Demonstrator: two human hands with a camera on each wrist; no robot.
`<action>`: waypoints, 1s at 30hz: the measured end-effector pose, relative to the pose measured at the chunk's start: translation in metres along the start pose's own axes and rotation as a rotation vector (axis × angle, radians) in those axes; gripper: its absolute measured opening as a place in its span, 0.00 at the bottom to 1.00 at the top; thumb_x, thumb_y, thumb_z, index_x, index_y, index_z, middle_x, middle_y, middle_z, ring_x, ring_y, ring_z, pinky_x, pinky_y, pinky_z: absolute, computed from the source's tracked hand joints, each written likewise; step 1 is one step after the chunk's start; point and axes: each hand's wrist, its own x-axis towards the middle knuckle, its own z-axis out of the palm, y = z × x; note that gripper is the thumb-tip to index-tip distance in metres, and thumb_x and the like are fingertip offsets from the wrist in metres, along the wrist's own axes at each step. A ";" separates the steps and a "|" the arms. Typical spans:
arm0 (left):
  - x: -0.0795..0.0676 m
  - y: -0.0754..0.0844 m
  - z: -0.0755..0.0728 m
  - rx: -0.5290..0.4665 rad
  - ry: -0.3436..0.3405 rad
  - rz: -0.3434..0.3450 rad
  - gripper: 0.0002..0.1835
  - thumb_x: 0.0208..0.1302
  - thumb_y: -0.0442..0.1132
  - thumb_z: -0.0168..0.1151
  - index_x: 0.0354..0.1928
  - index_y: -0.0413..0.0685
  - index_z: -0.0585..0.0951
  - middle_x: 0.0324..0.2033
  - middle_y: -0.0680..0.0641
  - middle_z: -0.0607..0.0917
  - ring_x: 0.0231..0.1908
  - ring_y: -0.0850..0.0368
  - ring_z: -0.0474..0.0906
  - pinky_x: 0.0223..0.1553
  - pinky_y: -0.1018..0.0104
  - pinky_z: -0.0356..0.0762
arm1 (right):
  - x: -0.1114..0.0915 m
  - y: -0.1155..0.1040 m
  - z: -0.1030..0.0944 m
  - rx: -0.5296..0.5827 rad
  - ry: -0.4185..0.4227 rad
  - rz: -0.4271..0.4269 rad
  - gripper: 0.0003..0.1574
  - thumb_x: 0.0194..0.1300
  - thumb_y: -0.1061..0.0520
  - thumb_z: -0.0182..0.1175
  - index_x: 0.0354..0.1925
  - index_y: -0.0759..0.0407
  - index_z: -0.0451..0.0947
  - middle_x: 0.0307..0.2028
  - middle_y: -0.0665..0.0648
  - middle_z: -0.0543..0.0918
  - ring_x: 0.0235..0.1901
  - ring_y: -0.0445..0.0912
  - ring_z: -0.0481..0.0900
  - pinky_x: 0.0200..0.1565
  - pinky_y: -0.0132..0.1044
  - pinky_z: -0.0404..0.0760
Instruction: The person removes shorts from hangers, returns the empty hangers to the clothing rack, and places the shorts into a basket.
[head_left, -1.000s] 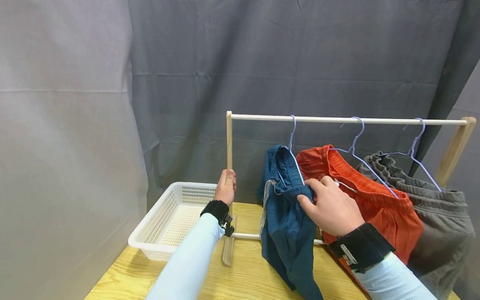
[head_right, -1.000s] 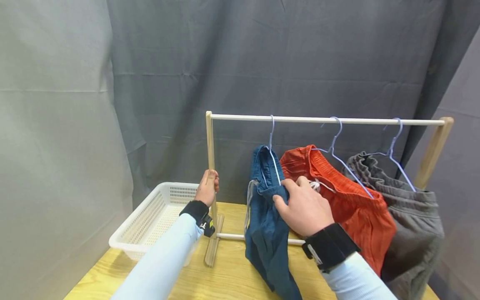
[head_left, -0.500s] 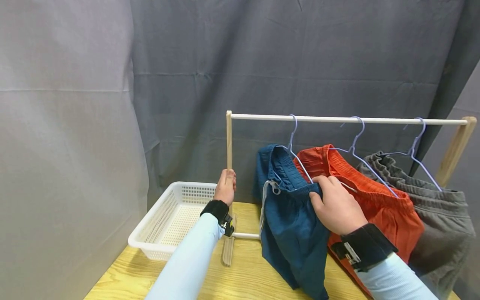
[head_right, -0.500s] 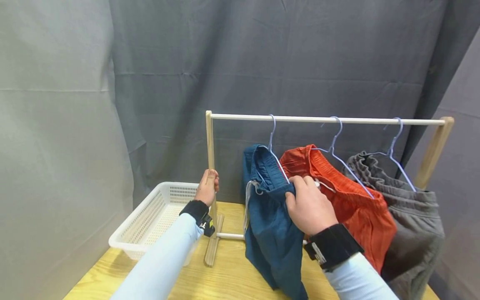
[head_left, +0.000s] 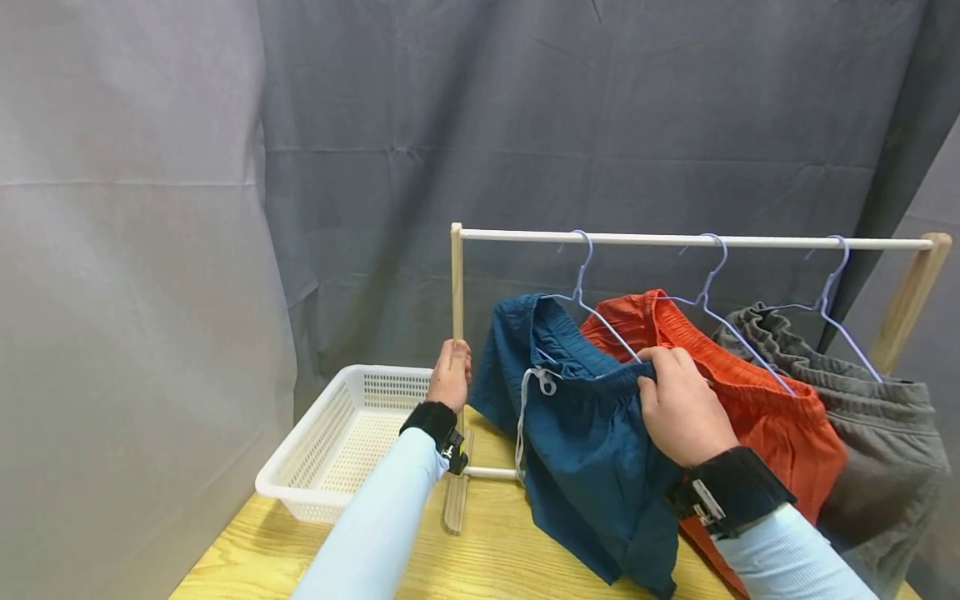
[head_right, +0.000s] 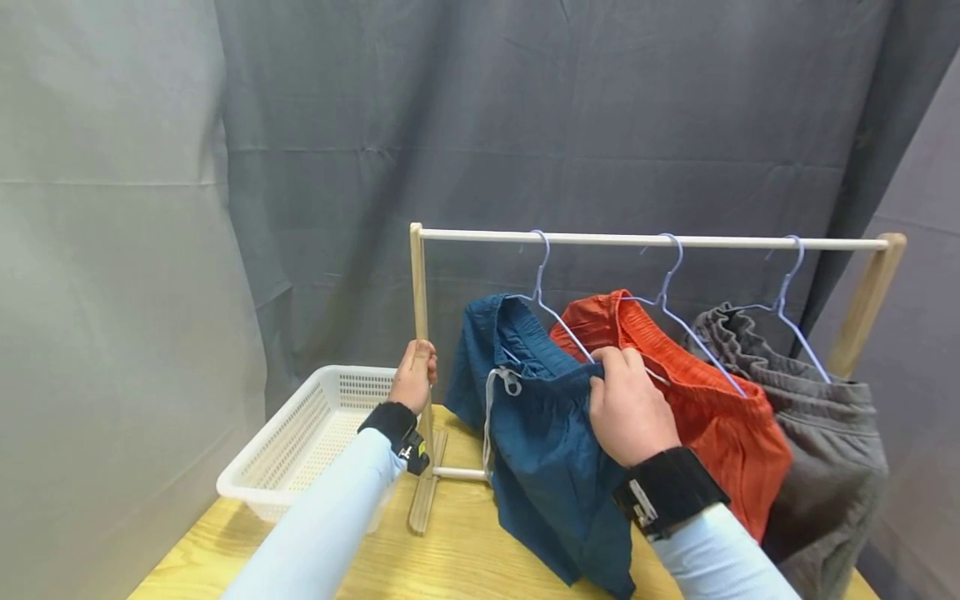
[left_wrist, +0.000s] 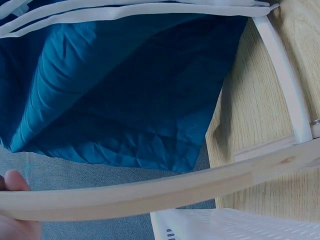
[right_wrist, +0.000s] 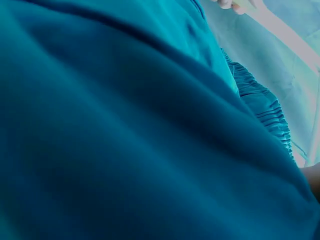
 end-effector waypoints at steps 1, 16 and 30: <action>0.000 0.000 0.000 0.000 0.000 -0.001 0.20 0.83 0.51 0.35 0.50 0.42 0.70 0.32 0.51 0.70 0.32 0.58 0.70 0.38 0.67 0.70 | 0.000 0.001 0.000 0.000 0.005 -0.003 0.20 0.77 0.60 0.50 0.63 0.67 0.68 0.54 0.68 0.71 0.48 0.63 0.74 0.50 0.65 0.76; -0.001 0.001 -0.001 0.018 -0.010 0.000 0.23 0.82 0.54 0.35 0.51 0.42 0.70 0.33 0.50 0.70 0.34 0.55 0.71 0.40 0.66 0.71 | 0.000 0.008 -0.009 0.033 0.084 -0.030 0.18 0.76 0.61 0.50 0.60 0.67 0.69 0.52 0.68 0.71 0.50 0.63 0.71 0.52 0.67 0.72; 0.000 -0.001 -0.002 0.032 -0.019 -0.005 0.22 0.81 0.57 0.35 0.50 0.46 0.70 0.33 0.50 0.71 0.35 0.53 0.73 0.41 0.64 0.72 | -0.005 0.017 -0.018 0.024 0.160 -0.041 0.19 0.76 0.61 0.50 0.61 0.67 0.70 0.51 0.69 0.70 0.47 0.64 0.71 0.48 0.66 0.72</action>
